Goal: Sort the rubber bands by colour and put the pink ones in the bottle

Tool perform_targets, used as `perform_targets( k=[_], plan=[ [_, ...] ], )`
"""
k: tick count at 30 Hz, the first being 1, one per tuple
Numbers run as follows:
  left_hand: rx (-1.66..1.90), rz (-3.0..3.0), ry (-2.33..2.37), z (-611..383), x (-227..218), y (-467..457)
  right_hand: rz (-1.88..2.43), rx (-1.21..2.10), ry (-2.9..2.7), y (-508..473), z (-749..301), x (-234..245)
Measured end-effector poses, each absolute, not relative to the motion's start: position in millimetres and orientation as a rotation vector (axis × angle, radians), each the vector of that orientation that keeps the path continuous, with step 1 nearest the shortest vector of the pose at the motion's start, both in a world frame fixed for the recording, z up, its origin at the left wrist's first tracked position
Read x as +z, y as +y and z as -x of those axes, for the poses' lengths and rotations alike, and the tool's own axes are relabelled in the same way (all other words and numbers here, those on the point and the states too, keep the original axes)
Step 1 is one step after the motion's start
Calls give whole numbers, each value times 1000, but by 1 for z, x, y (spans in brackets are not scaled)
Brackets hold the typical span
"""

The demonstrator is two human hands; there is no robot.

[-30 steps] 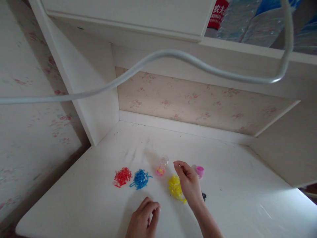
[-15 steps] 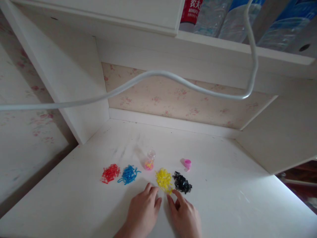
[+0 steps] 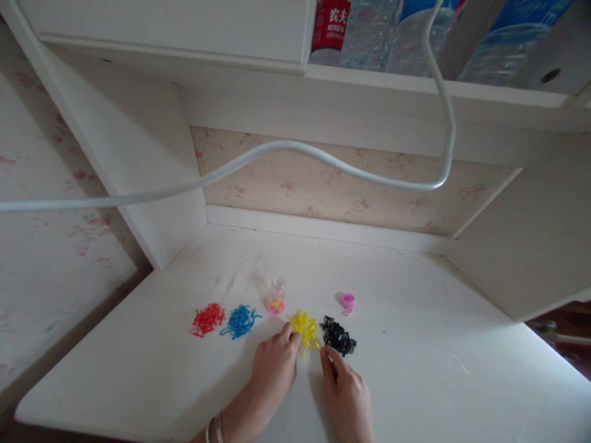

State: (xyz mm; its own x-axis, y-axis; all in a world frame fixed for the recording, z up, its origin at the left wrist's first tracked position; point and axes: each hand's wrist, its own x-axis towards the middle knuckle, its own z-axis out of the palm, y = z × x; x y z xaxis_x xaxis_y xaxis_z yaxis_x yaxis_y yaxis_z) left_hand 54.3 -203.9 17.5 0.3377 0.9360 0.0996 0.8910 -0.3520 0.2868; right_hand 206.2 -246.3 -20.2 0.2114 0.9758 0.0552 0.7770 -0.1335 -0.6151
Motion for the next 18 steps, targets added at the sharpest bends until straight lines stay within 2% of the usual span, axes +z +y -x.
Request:
perform_targets(
  k=[9,18],
  plan=[
    [361,-2457,1469,-55,28,-217,1808,613,-1448,-246,-212,-23],
    [339,-2466,1507,-56,22,-216,1763,673,-1303,-247,-213,-26]
  ],
)
